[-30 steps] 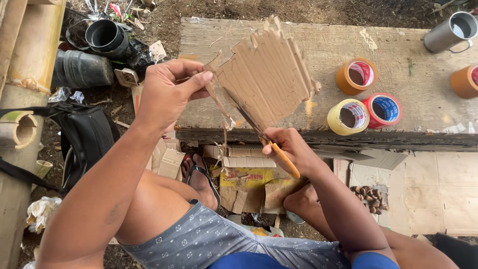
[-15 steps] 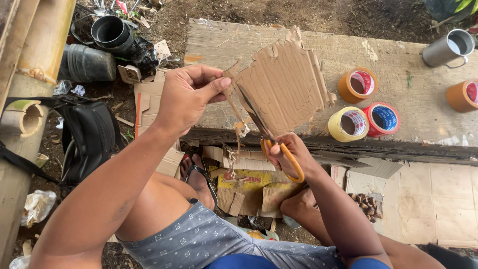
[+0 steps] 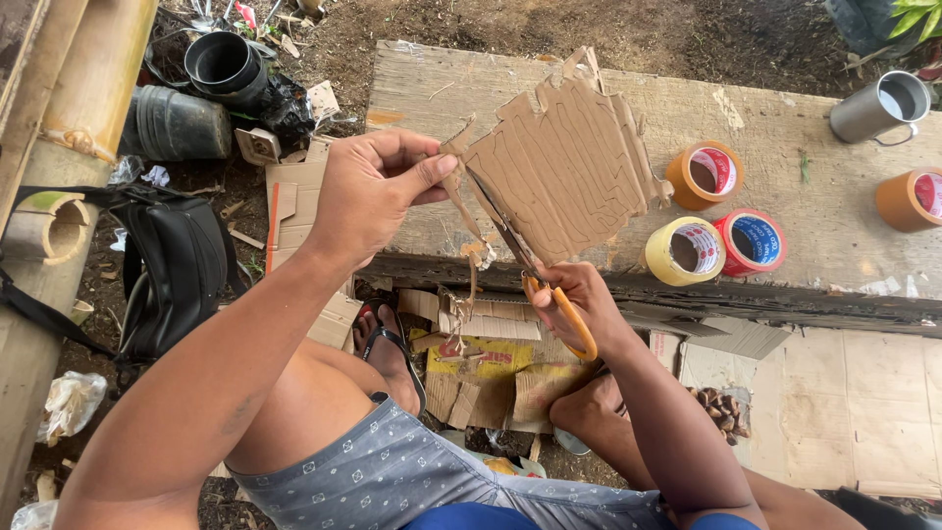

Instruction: The person uses scissors to cut a piece of cardboard along a pre-drawn outline. They rotate the cardboard frequently to follow the drawn lines and trim the edges. The task continues throughout the clip with the cardboard gradually taking shape.

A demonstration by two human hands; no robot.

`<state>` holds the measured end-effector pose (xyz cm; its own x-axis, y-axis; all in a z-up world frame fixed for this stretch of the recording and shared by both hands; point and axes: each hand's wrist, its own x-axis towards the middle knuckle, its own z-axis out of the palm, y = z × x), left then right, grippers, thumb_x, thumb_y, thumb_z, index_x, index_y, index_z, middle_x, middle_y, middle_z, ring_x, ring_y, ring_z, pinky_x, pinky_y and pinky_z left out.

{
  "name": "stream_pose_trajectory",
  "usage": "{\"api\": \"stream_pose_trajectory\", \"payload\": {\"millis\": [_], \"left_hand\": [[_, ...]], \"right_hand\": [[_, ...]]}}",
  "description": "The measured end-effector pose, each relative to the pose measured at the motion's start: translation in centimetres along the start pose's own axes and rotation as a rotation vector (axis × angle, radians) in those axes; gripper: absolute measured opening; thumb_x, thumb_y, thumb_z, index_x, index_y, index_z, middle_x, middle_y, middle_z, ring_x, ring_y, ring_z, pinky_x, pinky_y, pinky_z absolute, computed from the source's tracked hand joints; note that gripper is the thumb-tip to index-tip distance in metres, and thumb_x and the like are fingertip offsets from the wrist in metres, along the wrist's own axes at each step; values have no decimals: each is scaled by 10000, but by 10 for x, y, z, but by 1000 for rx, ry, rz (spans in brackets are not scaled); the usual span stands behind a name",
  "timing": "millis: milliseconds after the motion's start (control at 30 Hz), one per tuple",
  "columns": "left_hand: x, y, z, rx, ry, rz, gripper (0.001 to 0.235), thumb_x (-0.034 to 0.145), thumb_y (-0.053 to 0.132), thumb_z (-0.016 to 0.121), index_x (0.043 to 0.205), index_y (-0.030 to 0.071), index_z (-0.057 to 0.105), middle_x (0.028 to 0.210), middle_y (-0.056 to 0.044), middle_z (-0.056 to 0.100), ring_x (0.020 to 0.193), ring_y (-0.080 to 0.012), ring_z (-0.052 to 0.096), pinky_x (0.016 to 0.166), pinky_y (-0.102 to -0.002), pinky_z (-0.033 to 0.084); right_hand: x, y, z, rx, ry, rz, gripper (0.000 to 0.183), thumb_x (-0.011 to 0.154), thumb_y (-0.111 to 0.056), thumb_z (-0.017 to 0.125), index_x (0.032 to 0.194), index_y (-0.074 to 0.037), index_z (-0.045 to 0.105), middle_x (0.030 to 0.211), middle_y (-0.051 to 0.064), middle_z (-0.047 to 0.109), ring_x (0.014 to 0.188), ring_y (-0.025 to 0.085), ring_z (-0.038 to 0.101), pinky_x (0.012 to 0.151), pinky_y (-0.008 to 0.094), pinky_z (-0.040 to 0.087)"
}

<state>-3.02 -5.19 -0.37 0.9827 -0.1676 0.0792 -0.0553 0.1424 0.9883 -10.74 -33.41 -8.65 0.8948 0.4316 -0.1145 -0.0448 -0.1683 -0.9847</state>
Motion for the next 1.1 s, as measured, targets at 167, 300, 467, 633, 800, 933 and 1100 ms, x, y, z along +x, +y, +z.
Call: {"api": "stream_pose_trajectory", "payload": {"millis": [167, 300, 467, 633, 800, 933, 1100], "left_hand": [[3, -9, -4, -45, -23, -31, 84, 985, 54, 710, 1034, -14, 719, 946, -51, 741, 831, -82, 713, 817, -271, 663], [18, -9, -24, -123, 208, 15, 49, 984, 40, 692, 1029, 23, 698, 912, -38, 729, 792, -94, 695, 765, -269, 632], [18, -9, -32, -266, 162, 19, 92, 949, 16, 702, 1014, 46, 646, 883, -42, 734, 759, -106, 690, 740, -260, 605], [6, -3, -11, -58, 97, 91, 89, 978, 30, 710, 983, 35, 621, 891, -34, 735, 811, -83, 697, 768, -244, 618], [-10, 9, 9, 312, 114, 301, 130, 972, 49, 746, 945, 8, 626, 871, -53, 731, 804, -87, 694, 720, -230, 564], [-17, 16, 13, 450, 133, 452, 154, 978, 65, 758, 929, -9, 632, 871, -65, 727, 824, -84, 698, 738, -237, 567], [-20, 18, 13, 417, 111, 356, 156, 980, 74, 753, 927, -6, 630, 828, -64, 718, 780, -73, 668, 702, -224, 551]], "right_hand": [[4, -11, 1, -89, -33, 2, 688, 877, -741, 584, 744, -66, 578, 543, -31, 515, 476, 61, 517, 439, 238, 434], [-4, -35, -5, 89, -287, -36, 779, 849, -858, 497, 752, -86, 527, 657, -8, 561, 595, 97, 617, 507, 260, 473], [-13, -64, -16, 172, -397, 74, 906, 725, -948, 565, 827, -48, 523, 786, 31, 489, 729, 151, 504, 723, 338, 462], [-13, -75, -32, 37, -412, 41, 974, 678, -1002, 521, 801, -36, 543, 761, 36, 511, 711, 150, 533, 732, 328, 486], [-18, -77, -19, 83, -306, 27, 945, 690, -988, 538, 784, -48, 498, 762, 27, 482, 693, 155, 506, 666, 306, 419], [-15, -79, -21, 16, -311, 24, 928, 716, -978, 517, 762, -51, 516, 713, 32, 519, 669, 151, 520, 639, 300, 412], [-14, -80, -25, 26, -372, 19, 915, 753, -958, 523, 725, -43, 507, 697, 34, 493, 647, 148, 518, 593, 304, 420]]}}
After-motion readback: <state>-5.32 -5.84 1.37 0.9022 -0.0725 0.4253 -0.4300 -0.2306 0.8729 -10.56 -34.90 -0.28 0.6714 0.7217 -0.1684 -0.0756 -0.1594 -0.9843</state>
